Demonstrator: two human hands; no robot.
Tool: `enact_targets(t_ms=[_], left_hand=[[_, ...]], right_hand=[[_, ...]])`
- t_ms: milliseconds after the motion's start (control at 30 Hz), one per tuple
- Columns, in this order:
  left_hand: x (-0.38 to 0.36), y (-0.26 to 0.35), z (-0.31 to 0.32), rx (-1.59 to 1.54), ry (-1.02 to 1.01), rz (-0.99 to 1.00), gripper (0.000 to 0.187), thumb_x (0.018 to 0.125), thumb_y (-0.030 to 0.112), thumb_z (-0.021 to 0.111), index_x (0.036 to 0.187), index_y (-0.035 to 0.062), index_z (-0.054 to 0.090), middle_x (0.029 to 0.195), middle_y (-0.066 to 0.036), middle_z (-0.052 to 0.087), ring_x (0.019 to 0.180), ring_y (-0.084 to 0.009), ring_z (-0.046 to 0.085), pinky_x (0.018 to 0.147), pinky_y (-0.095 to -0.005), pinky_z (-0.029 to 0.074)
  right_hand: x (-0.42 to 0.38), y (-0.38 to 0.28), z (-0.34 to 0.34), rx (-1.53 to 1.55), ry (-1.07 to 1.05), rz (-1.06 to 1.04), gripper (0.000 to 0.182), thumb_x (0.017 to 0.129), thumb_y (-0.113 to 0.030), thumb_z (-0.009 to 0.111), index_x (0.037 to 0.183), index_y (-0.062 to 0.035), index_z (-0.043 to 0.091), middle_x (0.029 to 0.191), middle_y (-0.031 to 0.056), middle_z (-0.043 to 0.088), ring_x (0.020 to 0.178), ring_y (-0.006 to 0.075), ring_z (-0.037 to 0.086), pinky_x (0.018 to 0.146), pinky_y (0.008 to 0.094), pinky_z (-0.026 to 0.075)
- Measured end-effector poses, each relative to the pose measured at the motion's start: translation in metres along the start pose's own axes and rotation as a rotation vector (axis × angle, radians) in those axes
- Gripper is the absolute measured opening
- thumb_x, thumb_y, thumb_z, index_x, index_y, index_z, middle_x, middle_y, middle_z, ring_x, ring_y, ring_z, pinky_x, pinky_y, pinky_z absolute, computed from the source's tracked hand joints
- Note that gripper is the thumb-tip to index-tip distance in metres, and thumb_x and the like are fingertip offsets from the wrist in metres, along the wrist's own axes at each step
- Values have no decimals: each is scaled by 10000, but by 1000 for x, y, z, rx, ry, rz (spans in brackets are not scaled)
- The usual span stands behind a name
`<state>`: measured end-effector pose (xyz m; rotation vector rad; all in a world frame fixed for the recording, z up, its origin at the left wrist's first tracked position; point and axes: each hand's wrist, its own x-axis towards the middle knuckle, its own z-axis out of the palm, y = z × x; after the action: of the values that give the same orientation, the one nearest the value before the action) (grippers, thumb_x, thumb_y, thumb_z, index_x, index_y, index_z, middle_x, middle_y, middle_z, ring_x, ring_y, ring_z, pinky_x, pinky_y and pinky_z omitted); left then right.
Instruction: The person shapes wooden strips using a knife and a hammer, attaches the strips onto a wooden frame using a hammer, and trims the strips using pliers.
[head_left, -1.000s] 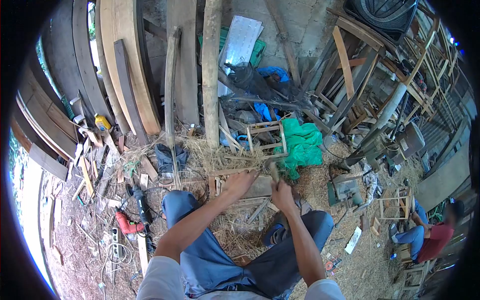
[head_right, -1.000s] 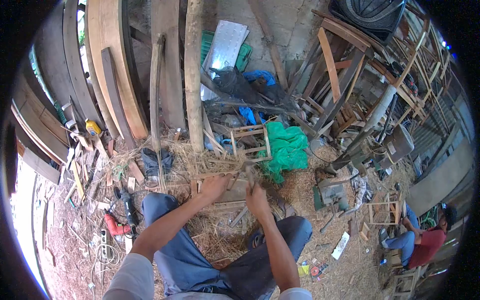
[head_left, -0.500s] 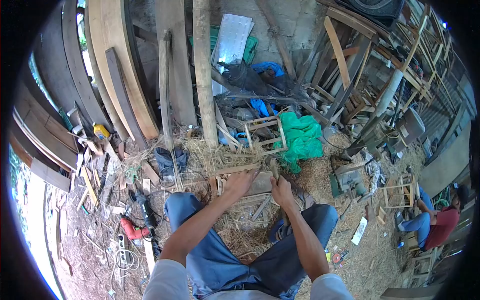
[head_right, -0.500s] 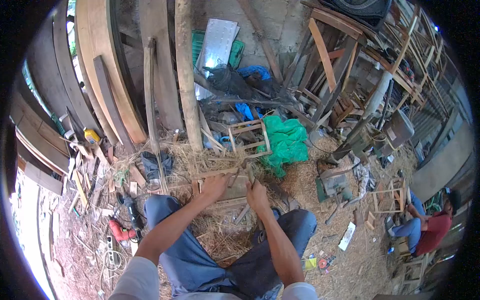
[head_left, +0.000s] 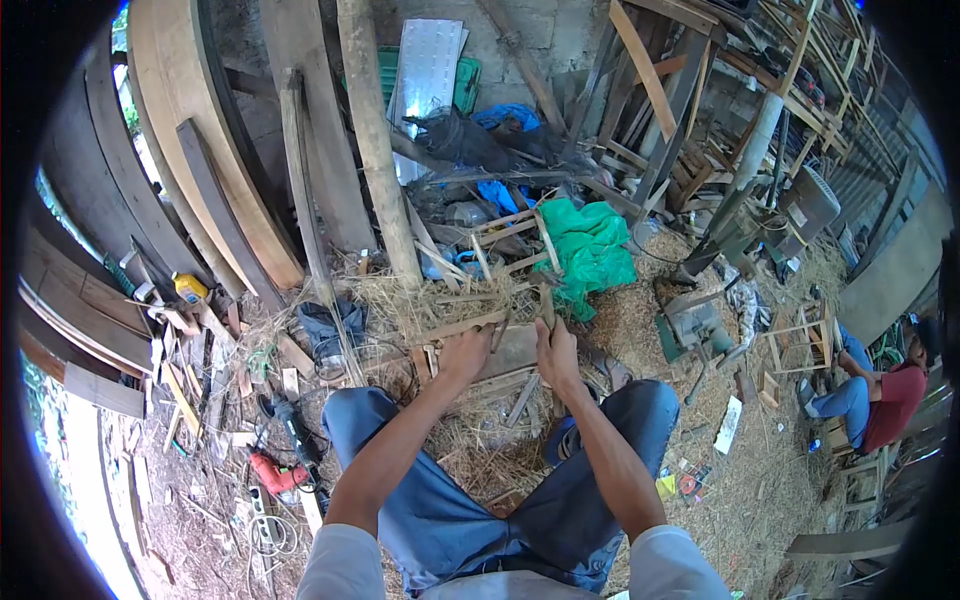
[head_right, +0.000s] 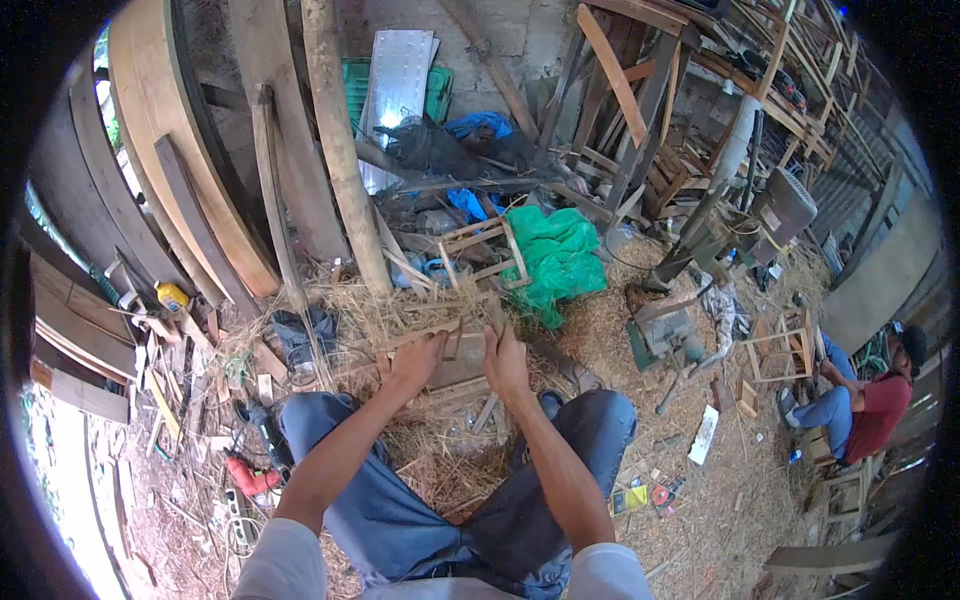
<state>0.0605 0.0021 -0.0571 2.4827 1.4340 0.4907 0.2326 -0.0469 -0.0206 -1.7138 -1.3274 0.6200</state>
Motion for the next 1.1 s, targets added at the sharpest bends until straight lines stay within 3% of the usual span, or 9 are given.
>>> enact_targets(t_ms=[267, 333, 467, 500, 667, 867, 933, 1000, 1100], left_hand=[[-1, 7, -16, -21, -31, -57, 258, 856, 172, 471, 1084, 79, 550, 888, -209, 622, 763, -386, 618, 629, -476, 502], [-3, -1, -7, -13, -39, -69, 254, 852, 166, 479, 1077, 75, 556, 885, -208, 622, 761, -389, 616, 627, -478, 501], [-2, -10, 10, -54, 8, -16, 240, 854, 169, 471, 1061, 105, 575, 865, -194, 624, 723, -379, 624, 601, -466, 513], [0, -4, 4, -107, -18, -51, 222, 869, 172, 477, 1043, 79, 579, 895, -210, 616, 748, -403, 609, 632, -470, 503], [-5, -8, 10, -3, 12, -6, 261, 859, 154, 478, 1094, 96, 575, 895, -217, 610, 734, -397, 608, 622, -465, 506], [-9, -6, 3, -14, -85, -9, 325, 826, 144, 483, 1139, 109, 564, 848, -202, 620, 709, -376, 623, 587, -459, 516], [-5, -7, 10, 6, -33, 19, 320, 811, 140, 472, 1113, 94, 568, 782, -185, 634, 712, -351, 636, 563, -446, 524], [-6, -22, 35, 41, -25, 65, 256, 813, 135, 479, 1040, 83, 587, 777, -187, 629, 720, -355, 634, 576, -456, 519], [-7, -23, 39, 16, -52, 10, 220, 824, 147, 491, 1007, 79, 593, 775, -188, 627, 718, -361, 631, 593, -466, 515]], right_hand=[[9, 35, 17, -172, -91, -121, 321, 925, -258, 479, 958, 59, 512, 646, 243, 559, 625, 403, 585, 546, 416, 426], [9, 4, 6, -38, -80, 13, 349, 919, -249, 475, 895, 98, 500, 727, 329, 562, 764, 504, 547, 615, 487, 439], [5, 9, 10, 18, -53, -75, 296, 926, -231, 466, 927, 60, 520, 727, 286, 574, 746, 478, 558, 595, 464, 432], [18, 62, 34, -260, -136, -225, 307, 921, -228, 461, 917, 74, 518, 753, 319, 562, 791, 497, 539, 617, 493, 428], [7, 41, 31, -192, -210, -59, 355, 909, -245, 473, 875, 106, 513, 726, 355, 535, 778, 507, 536, 620, 516, 416], [5, 39, 42, 53, 29, -106, 367, 909, -255, 472, 942, 108, 513, 733, 323, 557, 760, 497, 542, 655, 524, 406], [17, 114, 76, -193, -158, -262, 385, 916, -268, 459, 977, 108, 511, 768, 316, 564, 782, 497, 540, 694, 520, 412], [-2, 76, 59, -213, -218, -75, 389, 917, -281, 450, 961, 98, 522, 819, 329, 568, 824, 502, 540, 726, 518, 419], [-6, 60, 54, -277, -240, -99, 315, 889, -207, 463, 867, 97, 541, 728, 316, 565, 777, 473, 575, 677, 497, 463]])
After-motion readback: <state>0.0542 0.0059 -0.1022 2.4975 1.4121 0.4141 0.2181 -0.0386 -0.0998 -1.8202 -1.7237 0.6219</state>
